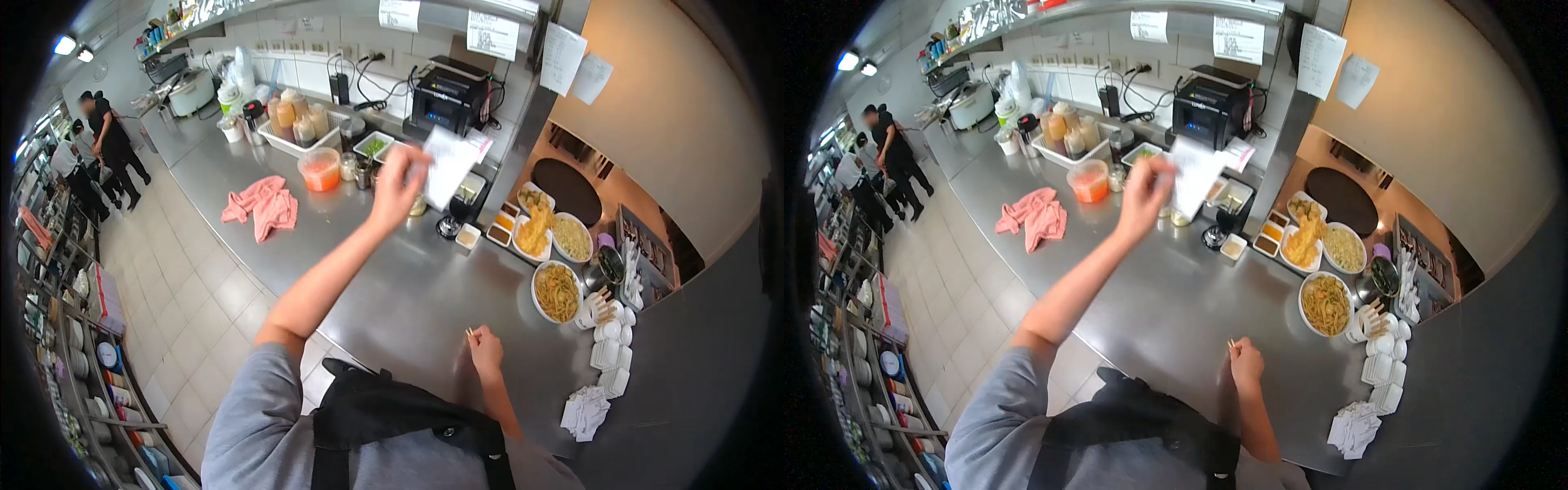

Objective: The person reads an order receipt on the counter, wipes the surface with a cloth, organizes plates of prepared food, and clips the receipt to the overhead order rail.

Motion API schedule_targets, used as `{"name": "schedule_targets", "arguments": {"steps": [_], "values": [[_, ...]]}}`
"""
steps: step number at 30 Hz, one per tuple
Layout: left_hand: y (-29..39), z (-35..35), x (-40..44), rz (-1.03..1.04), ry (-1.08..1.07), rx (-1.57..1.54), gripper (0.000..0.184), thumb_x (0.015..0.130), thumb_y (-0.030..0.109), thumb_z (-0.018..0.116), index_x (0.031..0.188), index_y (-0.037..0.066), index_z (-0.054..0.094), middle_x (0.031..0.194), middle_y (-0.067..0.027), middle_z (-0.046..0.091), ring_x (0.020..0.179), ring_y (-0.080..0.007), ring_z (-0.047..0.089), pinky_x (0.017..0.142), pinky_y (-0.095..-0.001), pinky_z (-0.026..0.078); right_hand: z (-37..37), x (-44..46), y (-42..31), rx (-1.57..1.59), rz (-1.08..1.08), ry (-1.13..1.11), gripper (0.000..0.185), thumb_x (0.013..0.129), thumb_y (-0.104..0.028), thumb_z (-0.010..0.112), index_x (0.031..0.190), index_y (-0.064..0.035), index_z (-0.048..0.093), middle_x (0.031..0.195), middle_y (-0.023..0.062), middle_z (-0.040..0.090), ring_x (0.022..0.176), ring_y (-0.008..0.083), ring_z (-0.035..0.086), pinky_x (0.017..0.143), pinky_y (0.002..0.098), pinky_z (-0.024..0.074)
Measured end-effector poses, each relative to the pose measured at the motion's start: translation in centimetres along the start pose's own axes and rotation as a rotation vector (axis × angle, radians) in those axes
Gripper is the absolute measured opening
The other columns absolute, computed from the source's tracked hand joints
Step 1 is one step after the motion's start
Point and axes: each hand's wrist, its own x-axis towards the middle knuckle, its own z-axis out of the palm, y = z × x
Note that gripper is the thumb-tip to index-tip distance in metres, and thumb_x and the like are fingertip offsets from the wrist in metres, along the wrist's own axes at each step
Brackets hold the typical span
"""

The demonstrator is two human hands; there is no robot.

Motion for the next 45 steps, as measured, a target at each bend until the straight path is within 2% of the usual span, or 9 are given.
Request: {"name": "schedule_targets", "arguments": {"steps": [3,6,15,19,21,24,27,32,45], "values": [[-0.6,-0.1,9.2,-0.028,0.240,-0.079,0.011,0.087,0.006,0.063,0.095,0.001,0.059,0.079,-0.0019,0.062,0.064,-0.0048,0.053,0.058,-0.0189,0.042,0.4,-0.2,0.4,0.018,-0.014,0.027,0.015,0.082,-0.022,0.065,0.086,-0.0085,0.058,0.073,0.0116,0.066,0.071,0.0332,0.063,0.064,0.0432,0.0480],[-1.0,0.9,15.8,-0.087,0.370,-0.247,0.018,0.085,0.006,0.065,0.100,-0.002,0.062,0.084,-0.0033,0.064,0.066,-0.0047,0.053,0.059,-0.0195,0.042,1.0,-0.4,0.9,0.038,-0.030,0.054,0.015,0.082,-0.021,0.066,0.086,-0.0086,0.058,0.071,0.0110,0.065,0.069,0.0325,0.063,0.063,0.0430,0.0476],[-3.0,2.7,24.0,-0.066,0.555,-0.109,0.018,0.079,0.006,0.065,0.096,0.000,0.068,0.087,-0.0083,0.066,0.065,-0.0106,0.053,0.060,-0.0253,0.043,1.6,-0.6,1.5,0.061,-0.002,0.117,0.015,0.082,-0.022,0.067,0.088,-0.0096,0.060,0.073,0.0095,0.066,0.069,0.0307,0.064,0.063,0.0423,0.0481],[0.8,3.8,21.2,0.056,0.743,0.299,0.016,0.079,0.011,0.062,0.093,0.005,0.063,0.104,-0.0176,0.052,0.101,-0.0334,0.048,0.091,-0.0424,0.036,1.2,-0.9,1.1,0.088,0.011,0.106,0.015,0.082,-0.021,0.067,0.089,-0.0097,0.060,0.075,0.0100,0.067,0.072,0.0310,0.064,0.066,0.0413,0.0490],[4.4,5.5,16.3,0.168,0.503,0.139,0.012,0.081,0.012,0.060,0.091,0.005,0.058,0.099,-0.0181,0.049,0.097,-0.0328,0.047,0.086,-0.0451,0.037,1.0,-1.1,0.8,0.095,0.013,0.130,0.015,0.082,-0.021,0.066,0.089,-0.0097,0.060,0.077,0.0105,0.067,0.073,0.0315,0.064,0.067,0.0414,0.0492],[15.4,8.4,4.0,-0.035,-0.464,-0.667,0.013,0.081,0.003,0.055,0.093,0.002,0.060,0.087,-0.0097,0.063,0.080,-0.0190,0.059,0.069,-0.0291,0.047,1.3,-1.2,0.6,0.111,0.002,0.147,0.015,0.082,-0.020,0.066,0.088,-0.0091,0.059,0.080,0.0105,0.066,0.075,0.0308,0.064,0.066,0.0408,0.0491],[26.7,7.0,-5.6,-0.128,-1.165,-1.394,0.017,0.090,0.018,0.053,0.096,0.004,0.061,0.091,-0.0087,0.064,0.084,-0.0170,0.060,0.072,-0.0280,0.048,1.1,-0.3,1.1,0.230,0.038,0.042,0.014,0.084,-0.018,0.065,0.087,-0.0063,0.058,0.079,0.0089,0.065,0.072,0.0264,0.064,0.063,0.0389,0.0482],[30.2,4.7,-7.3,0.071,-1.306,-1.551,0.016,0.089,0.017,0.055,0.096,0.003,0.061,0.091,-0.0084,0.063,0.084,-0.0178,0.060,0.073,-0.0290,0.048,1.4,-1.2,1.0,0.164,0.087,0.050,0.012,0.087,-0.015,0.062,0.086,-0.0052,0.056,0.076,0.0085,0.063,0.068,0.0248,0.061,0.061,0.0367,0.0474],[31.7,5.2,-8.4,0.074,-1.359,-1.505,0.017,0.087,0.016,0.060,0.097,0.003,0.060,0.091,-0.0075,0.062,0.084,-0.0196,0.060,0.077,-0.0317,0.048,0.7,-1.7,0.3,0.159,0.092,0.084,0.014,0.086,-0.017,0.064,0.088,-0.0072,0.054,0.079,0.0099,0.064,0.073,0.0290,0.062,0.062,0.0393,0.0479]]}}
